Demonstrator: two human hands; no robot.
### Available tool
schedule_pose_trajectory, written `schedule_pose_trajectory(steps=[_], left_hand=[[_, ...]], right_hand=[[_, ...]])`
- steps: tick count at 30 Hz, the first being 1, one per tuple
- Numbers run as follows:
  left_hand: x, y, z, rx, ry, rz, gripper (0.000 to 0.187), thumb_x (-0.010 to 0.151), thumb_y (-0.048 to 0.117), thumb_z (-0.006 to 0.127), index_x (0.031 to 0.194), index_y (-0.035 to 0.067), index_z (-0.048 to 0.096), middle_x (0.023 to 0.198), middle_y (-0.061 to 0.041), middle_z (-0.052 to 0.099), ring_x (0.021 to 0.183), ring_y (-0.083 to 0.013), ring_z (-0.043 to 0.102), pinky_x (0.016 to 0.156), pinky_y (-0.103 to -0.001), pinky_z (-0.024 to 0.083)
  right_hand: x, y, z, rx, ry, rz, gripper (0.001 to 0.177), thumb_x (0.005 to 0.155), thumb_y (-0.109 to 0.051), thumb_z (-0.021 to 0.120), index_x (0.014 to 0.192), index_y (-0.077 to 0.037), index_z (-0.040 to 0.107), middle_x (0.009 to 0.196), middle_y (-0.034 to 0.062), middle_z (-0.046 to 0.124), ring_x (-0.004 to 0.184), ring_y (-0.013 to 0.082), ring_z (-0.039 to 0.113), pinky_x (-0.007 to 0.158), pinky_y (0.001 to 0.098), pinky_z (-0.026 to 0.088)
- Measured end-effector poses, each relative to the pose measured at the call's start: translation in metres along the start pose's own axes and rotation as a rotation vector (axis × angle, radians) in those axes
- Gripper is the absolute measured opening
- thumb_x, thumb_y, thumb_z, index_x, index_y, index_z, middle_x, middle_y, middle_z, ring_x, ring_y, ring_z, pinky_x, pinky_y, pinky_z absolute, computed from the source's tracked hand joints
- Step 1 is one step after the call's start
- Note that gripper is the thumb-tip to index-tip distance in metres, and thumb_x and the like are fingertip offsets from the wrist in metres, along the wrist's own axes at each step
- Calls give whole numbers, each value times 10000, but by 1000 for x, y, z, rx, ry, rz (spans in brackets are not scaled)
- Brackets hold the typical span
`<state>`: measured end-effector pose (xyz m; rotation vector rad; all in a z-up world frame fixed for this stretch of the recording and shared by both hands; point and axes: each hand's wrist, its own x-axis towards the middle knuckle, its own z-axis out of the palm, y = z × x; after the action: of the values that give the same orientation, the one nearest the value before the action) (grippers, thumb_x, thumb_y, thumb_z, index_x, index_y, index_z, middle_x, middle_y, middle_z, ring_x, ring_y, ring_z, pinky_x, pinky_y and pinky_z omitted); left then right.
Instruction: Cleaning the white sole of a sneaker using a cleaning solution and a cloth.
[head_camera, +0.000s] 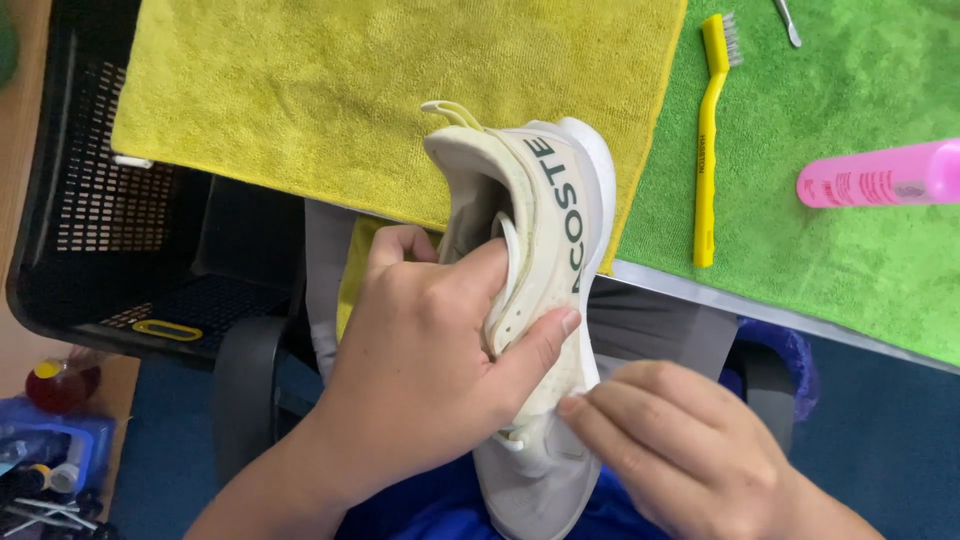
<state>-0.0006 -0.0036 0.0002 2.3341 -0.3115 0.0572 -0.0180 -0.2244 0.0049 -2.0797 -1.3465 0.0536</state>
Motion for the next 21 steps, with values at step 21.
schedule_pose_trajectory(steps=[21], left_hand=[[-3,-9,-10,-64,-100,-145,310,849,440,713,789,145,639,611,33,627,679,-275,528,788,-376,417]], right_hand=[[-2,-1,8,43,21,-25,259,1023,-53,447,1123,102,629,1080,176,644,957,359,663,862,437,594]])
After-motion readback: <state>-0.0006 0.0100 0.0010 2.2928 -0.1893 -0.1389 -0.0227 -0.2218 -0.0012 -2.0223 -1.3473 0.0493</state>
